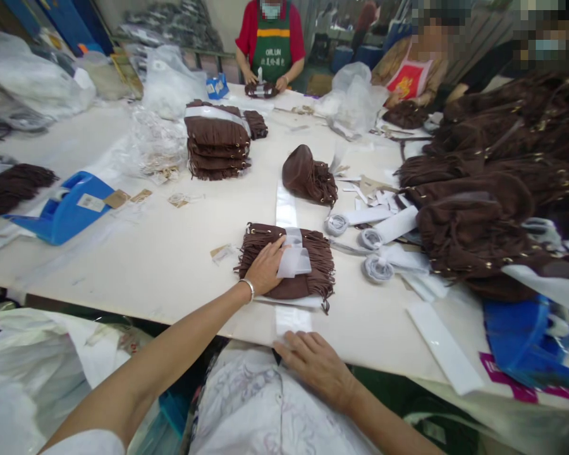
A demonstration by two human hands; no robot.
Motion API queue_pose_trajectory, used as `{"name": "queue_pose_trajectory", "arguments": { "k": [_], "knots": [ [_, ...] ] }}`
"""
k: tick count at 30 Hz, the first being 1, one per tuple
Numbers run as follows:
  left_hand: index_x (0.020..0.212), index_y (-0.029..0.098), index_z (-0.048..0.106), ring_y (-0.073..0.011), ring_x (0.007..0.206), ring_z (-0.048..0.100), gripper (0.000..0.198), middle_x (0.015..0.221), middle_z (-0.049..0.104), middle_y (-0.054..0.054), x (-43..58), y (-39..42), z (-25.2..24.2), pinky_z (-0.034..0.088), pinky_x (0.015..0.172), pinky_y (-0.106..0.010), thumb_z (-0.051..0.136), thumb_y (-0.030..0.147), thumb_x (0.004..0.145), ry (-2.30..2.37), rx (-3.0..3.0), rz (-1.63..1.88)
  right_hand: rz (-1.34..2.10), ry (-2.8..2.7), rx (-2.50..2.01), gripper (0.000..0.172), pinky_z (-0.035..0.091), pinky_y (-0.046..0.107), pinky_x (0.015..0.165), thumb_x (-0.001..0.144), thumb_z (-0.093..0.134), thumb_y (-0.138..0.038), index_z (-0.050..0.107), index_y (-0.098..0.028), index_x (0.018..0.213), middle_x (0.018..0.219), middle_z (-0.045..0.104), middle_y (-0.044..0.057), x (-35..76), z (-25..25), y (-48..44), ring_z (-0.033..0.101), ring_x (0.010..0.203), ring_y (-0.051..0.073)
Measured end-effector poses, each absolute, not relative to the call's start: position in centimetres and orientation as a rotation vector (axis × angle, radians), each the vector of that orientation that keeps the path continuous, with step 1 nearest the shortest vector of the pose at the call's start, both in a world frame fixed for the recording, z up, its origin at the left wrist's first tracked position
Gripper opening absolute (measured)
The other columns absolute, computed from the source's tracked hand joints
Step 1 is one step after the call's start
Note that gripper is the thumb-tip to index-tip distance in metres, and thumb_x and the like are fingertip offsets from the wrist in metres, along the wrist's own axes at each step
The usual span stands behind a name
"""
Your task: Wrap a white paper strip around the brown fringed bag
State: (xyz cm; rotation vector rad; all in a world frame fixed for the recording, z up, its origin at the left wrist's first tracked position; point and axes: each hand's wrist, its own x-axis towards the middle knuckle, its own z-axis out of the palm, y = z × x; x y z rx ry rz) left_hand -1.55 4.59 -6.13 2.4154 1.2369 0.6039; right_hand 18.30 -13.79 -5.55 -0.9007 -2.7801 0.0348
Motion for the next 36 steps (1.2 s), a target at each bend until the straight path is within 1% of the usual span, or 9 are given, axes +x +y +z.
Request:
{"name": "queue_pose_trajectory", "arguments": {
  "k": [5,10,14,18,25,28,31,34,36],
  "knots": [
    [0.141,0.014,0.036,-0.0247,0.146,0.024,0.064,0.159,0.024,-0.013,-1.4,4.5,-6.3,0.017,0.122,-0.044,0.059,0.021,0.081,1.256,2.445,0.6,-0.094,-2.789,-0.789,0.038,0.046,0.037,0.081,0.096,0.048,-0.017,0.05,-0.012,0.134,0.118,0.064,0.012,17.8,-7.2,-13.5,0.058,0.095,0.022],
    [0.141,0.014,0.036,-0.0242,0.145,0.026,0.065,0.158,0.026,-0.013,-1.4,4.4,-6.5,0.018,0.122,-0.043,0.058,0.02,0.081,1.259,2.451,0.612,-0.043,-2.644,-0.871,0.024,0.045,0.035,0.077,0.094,0.052,-0.016,0.059,-0.016,0.118,0.107,0.066,0.009,17.8,-7.6,-14.0,0.058,0.089,0.021],
    [0.143,0.014,0.034,-0.0238,0.146,0.025,0.068,0.159,0.025,-0.013,-1.4,4.4,-6.6,0.016,0.122,-0.043,0.058,0.019,0.08,1.266,2.451,0.606,0.174,-2.524,-0.968,0.019,0.046,0.035,0.079,0.094,0.048,-0.013,0.06,-0.017,0.109,0.116,0.064,0.01,17.2,-6.6,-14.1,0.055,0.089,0.021],
    [0.144,0.017,0.034,-0.0239,0.145,0.026,0.067,0.159,0.024,-0.011,-1.3,4.3,-6.5,0.018,0.122,-0.044,0.058,0.02,0.081,1.274,2.466,0.618,0.345,-2.444,-0.996,0.022,0.047,0.034,0.082,0.091,0.043,-0.006,0.057,-0.018,0.103,0.123,0.062,0.009,17.0,-5.0,-14.3,0.054,0.093,0.021],
    [0.14,0.018,0.042,-0.0246,0.143,0.031,0.055,0.157,0.029,-0.011,-1.3,4.3,-6.6,0.025,0.12,-0.045,0.056,0.033,0.089,1.3,2.481,0.663,0.422,-2.379,-1.015,0.019,0.047,0.032,0.076,0.09,0.042,-0.008,0.053,-0.021,0.098,0.113,0.066,0.006,16.8,-6.4,-15.1,0.057,0.086,0.02],
    [0.122,0.015,0.059,-0.0251,0.143,0.031,0.037,0.158,0.027,-0.011,-1.3,4.3,-6.8,0.023,0.121,-0.044,0.052,0.036,0.092,1.309,2.474,0.665,0.39,-2.351,-0.99,0.016,0.047,0.029,0.072,0.09,0.043,-0.01,0.052,-0.022,0.095,0.107,0.068,0.004,16.8,-7.6,-15.4,0.059,0.082,0.019],
    [0.106,0.015,0.066,-0.0249,0.144,0.03,0.031,0.158,0.026,-0.011,-1.3,4.3,-7.0,0.022,0.121,-0.043,0.052,0.038,0.092,1.307,2.469,0.66,0.375,-2.328,-0.961,0.011,0.047,0.026,0.069,0.091,0.045,-0.013,0.05,-0.023,0.091,0.1,0.07,0.002,16.8,-8.7,-15.7,0.061,0.078,0.016],
    [0.108,0.014,0.065,-0.0251,0.145,0.028,0.032,0.158,0.026,-0.012,-1.3,4.3,-7.1,0.021,0.122,-0.043,0.052,0.038,0.092,1.315,2.462,0.669,0.336,-2.309,-0.905,0.011,0.047,0.023,0.066,0.093,0.046,-0.016,0.051,-0.023,0.086,0.091,0.071,0.0,16.6,-10.0,-16.0,0.062,0.072,0.014],
    [0.118,0.014,0.061,-0.0252,0.145,0.027,0.036,0.158,0.028,-0.012,-1.2,4.3,-7.0,0.02,0.122,-0.044,0.053,0.037,0.092,1.324,2.456,0.679,0.327,-2.304,-0.867,0.014,0.048,0.021,0.063,0.094,0.045,-0.017,0.052,-0.023,0.083,0.087,0.072,-0.001,16.5,-10.7,-16.3,0.063,0.069,0.012]
  ]
}}
